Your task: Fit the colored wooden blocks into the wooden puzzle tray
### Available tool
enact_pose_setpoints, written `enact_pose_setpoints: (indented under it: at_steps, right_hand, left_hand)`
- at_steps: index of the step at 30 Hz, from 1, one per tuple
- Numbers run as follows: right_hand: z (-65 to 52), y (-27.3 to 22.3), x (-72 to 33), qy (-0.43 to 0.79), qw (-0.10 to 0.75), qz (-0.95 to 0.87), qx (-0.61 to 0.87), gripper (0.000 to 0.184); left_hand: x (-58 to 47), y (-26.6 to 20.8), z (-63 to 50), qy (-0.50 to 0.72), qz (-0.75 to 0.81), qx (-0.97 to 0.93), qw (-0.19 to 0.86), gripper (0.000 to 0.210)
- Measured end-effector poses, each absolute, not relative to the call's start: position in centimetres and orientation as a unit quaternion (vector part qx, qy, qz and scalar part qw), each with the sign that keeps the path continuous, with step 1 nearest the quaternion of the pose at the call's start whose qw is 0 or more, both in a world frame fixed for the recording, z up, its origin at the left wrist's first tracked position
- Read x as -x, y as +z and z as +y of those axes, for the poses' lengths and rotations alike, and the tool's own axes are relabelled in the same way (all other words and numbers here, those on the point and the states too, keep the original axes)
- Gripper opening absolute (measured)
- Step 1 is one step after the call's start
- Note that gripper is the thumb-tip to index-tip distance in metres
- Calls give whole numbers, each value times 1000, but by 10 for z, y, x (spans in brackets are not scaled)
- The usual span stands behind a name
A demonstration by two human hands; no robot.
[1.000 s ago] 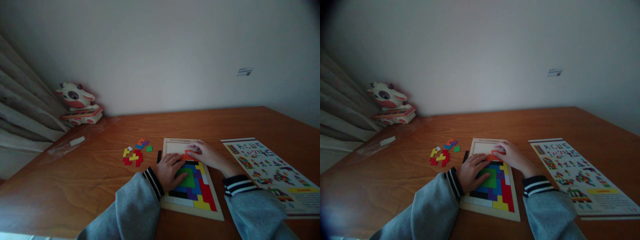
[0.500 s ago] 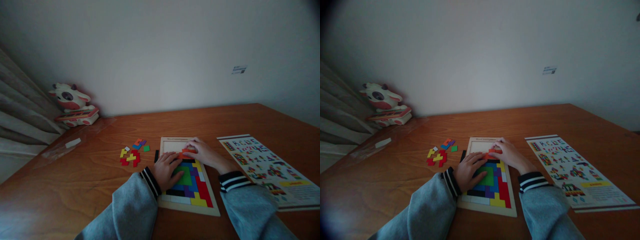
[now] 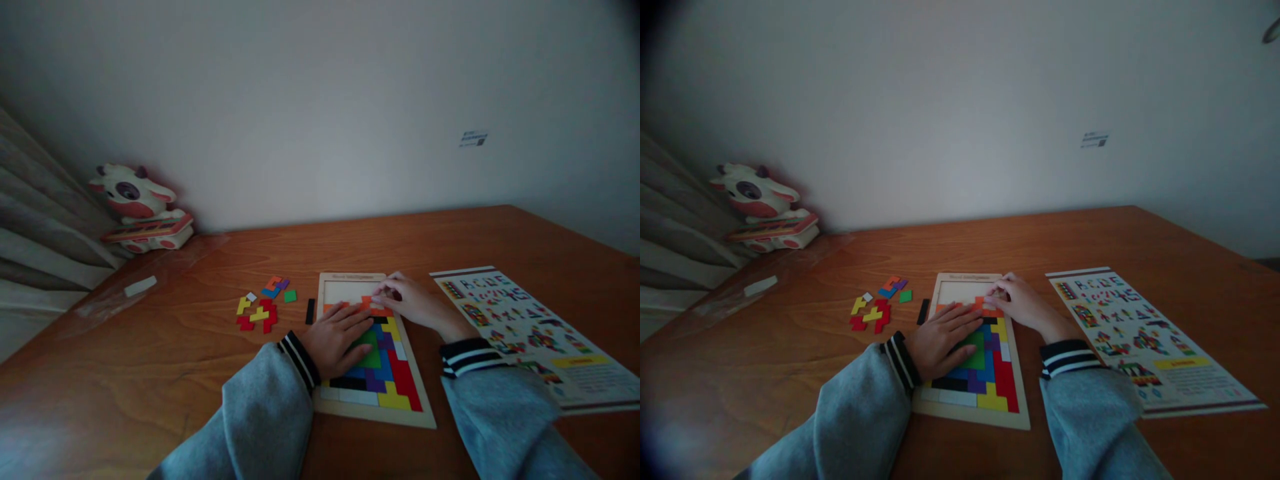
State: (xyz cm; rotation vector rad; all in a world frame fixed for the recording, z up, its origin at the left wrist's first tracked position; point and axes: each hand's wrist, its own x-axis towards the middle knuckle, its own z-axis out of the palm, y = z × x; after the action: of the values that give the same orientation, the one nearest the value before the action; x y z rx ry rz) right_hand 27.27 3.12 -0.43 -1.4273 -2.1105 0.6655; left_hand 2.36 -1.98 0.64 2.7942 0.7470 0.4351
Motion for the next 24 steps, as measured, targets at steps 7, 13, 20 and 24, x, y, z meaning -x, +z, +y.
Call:
enact_pose_setpoints:
  at_steps: [7, 13, 20, 24]
  right_hand:
    - [33, -7, -270, 221, 238, -779, 536, 22]
    - [35, -10, -270, 204, 233, -787, 533, 21]
    - [35, -9, -269, 207, 232, -786, 535, 21]
    - [30, -2, -272, 244, 226, -783, 526, 30]
  left_hand:
    - [-25, 8, -21, 154, 260, -946, 116, 48]
    - [-25, 9, -21, 164, 261, -944, 115, 48]
    - [-26, 10, -21, 152, 264, -946, 111, 49]
    - [-26, 8, -21, 158, 260, -946, 113, 48]
